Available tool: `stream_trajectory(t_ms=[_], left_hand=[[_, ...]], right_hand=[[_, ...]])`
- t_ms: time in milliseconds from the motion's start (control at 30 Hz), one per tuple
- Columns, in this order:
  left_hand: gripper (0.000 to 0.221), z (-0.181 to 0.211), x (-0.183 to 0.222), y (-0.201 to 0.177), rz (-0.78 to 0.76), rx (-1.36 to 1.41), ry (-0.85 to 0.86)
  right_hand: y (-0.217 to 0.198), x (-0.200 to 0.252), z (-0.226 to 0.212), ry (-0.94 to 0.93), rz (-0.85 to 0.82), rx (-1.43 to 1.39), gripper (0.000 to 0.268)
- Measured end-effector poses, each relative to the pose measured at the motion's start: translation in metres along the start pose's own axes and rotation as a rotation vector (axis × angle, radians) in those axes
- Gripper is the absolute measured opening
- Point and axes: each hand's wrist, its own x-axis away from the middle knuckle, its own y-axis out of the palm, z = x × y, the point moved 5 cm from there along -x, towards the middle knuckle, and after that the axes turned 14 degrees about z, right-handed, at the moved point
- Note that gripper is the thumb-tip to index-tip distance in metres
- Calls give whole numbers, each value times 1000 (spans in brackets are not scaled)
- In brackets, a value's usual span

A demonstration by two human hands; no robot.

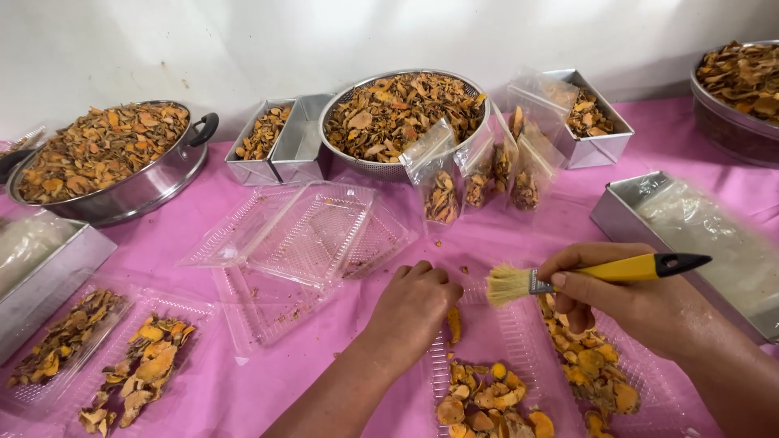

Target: Packing dried tea leaves into small plastic bags and using a brush to arrange leaves in plastic trays.

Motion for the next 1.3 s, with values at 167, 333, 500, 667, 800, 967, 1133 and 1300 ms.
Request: stream_trajectory(t_ms=[167, 333, 500, 667, 800, 967, 1133, 1300], left_hand=[[24, 19, 3, -12, -13, 60, 21], [13, 62, 5, -44, -191, 259, -11], [15, 89, 28, -4, -301, 370, 200], [11, 90, 26, -17, -275, 451, 148], [15, 88, 23, -28, -346, 502, 18], [20, 78, 16, -27, -315, 653, -129], [17, 64, 3, -58, -560, 755, -541], [18, 19, -1, -47, -154, 1436, -1001]], right_hand=[[-3, 1, -7, -32, 15, 21, 20], [-6, 1, -5, -107, 14, 20, 20], [0, 6, -14, -31, 43, 75, 20], [-3, 3, -10, -55, 34, 51, 20], [-5, 2, -7, -111, 3, 29, 20], [-11, -1, -5, -107, -2, 26, 21], [-15, -2, -1, -110, 0, -48, 20], [-7, 17, -29, -390, -448, -655, 16]])
